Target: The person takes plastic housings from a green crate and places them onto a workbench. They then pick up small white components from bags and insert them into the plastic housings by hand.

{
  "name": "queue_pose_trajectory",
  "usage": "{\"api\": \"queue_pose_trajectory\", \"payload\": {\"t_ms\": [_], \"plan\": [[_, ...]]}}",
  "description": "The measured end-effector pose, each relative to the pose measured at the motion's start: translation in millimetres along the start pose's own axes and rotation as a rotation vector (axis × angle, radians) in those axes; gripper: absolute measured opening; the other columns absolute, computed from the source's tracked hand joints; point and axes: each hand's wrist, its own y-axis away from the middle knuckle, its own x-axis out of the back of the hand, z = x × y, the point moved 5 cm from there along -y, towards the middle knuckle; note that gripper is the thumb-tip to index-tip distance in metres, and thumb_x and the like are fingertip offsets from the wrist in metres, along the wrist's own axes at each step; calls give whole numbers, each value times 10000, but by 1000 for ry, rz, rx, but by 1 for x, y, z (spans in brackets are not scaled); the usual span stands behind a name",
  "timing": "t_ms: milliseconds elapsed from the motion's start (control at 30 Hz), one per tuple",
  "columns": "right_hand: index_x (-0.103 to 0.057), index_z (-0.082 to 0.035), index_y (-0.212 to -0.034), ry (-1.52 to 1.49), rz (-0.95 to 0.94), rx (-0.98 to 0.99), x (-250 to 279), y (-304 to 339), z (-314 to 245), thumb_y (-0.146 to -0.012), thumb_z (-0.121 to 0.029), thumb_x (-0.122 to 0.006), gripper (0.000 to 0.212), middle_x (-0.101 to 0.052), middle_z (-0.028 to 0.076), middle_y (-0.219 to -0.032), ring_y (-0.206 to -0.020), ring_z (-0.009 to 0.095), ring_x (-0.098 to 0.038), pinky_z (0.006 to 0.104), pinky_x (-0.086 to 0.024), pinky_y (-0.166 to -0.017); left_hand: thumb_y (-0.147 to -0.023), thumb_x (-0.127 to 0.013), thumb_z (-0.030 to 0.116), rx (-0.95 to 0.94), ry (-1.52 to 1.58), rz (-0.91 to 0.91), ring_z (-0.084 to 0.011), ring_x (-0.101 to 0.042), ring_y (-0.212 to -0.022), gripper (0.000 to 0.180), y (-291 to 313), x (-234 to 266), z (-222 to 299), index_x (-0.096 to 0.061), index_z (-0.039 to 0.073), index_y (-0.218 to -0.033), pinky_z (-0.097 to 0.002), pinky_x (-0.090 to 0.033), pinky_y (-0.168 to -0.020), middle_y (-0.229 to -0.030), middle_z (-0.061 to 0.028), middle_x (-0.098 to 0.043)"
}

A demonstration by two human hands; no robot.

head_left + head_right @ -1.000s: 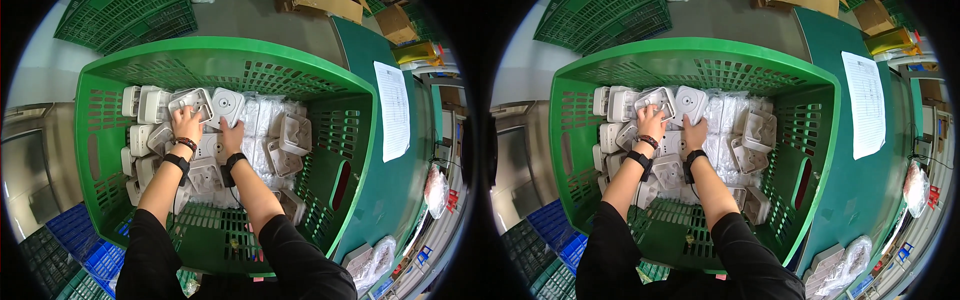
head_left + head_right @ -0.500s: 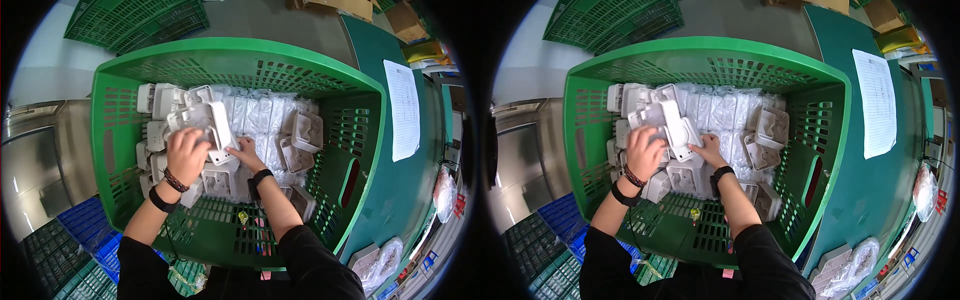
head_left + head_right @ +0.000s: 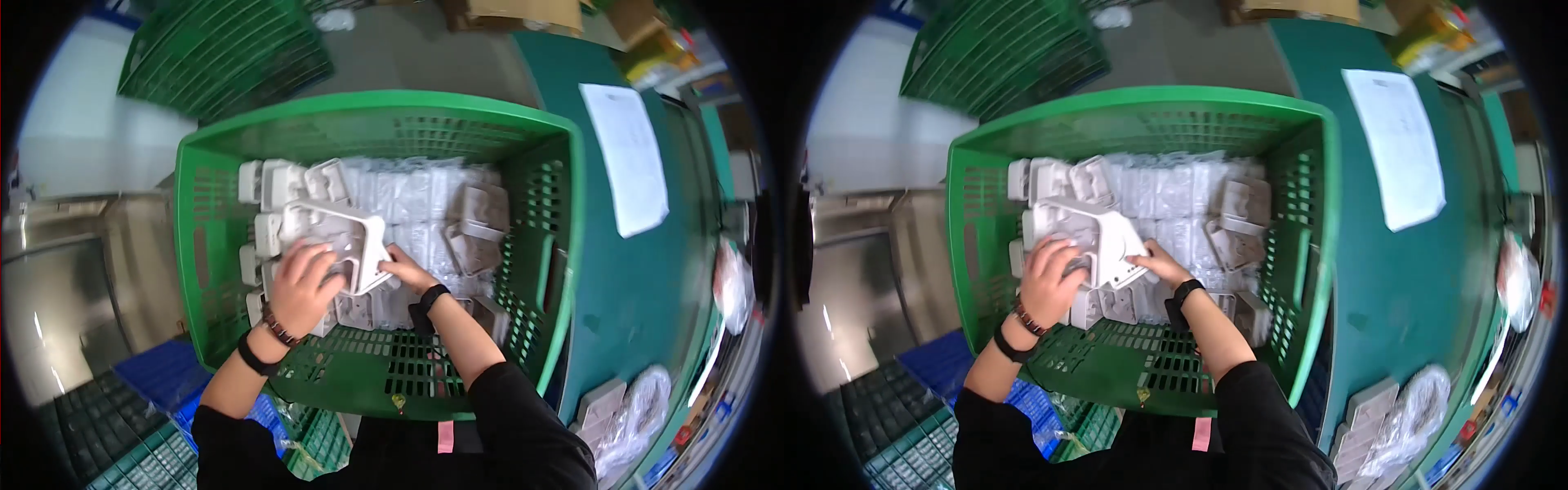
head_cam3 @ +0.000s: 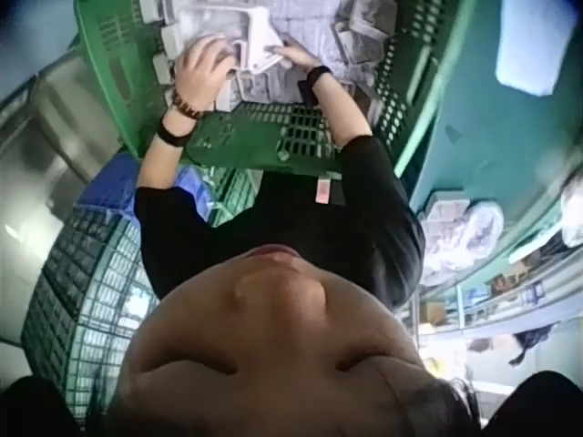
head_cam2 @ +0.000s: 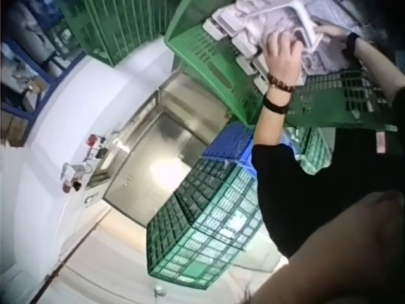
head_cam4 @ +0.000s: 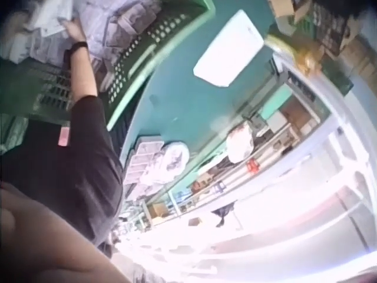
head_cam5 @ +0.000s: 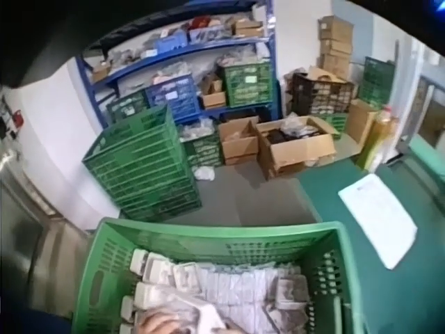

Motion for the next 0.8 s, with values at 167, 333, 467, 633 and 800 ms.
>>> {"api": "queue_pose_trajectory", "payload": {"t_ms": [167,333,467,633,800], "plan": [[-448,1,-1046,-227,192,142,11,163,-110,-742,-281,-666,469,-515,77,-1002,-948,133,-480,274,-392,-802,-670,-661,36,39,38,138,-333,-505,-1008,162,-43,73,36,-593,22,-816,-415,-406,-859,-1063,-157,-530],[-438,-7,-1076,-550,479,524,28,346,-138,-749,-245,-660,462,-503,67,-1014,-975,125,-468,267,-381,-835,-745,-634,37,-70,26,387,-341,-531,-949,186,-120,131,109,-604,14,-927,-375,-454,-789,-1099,-150,-509],[-411,-9,-1122,-631,543,763,52,528,-102,-754,-227,-659,494,-484,57,-1059,-1034,118,-438,262,-340,-901,-720,-643,27,-492,149,293,-315,-536,-954,195,-198,87,278,-600,7,-909,-368,-455,-784,-1091,-154,-516],[-360,-7,-1216,-440,946,759,33,708,-7,-714,-237,-696,646,-458,80,-1137,-1108,163,-413,294,-301,-953,-683,-561,33,-1060,100,-49,-270,-496,-1071,116,-216,-54,452,-570,32,-799,-367,-446,-847,-1080,-115,-532],[-406,-42,-1108,-386,1251,691,11,806,75,-699,-232,-716,548,-433,51,-1045,-1005,150,-431,274,-327,-888,-742,-504,110,-1741,-46,-326,-214,-455,-1134,107,-193,-151,503,-551,104,-838,-324,-452,-863,-1159,-56,-508]]}}
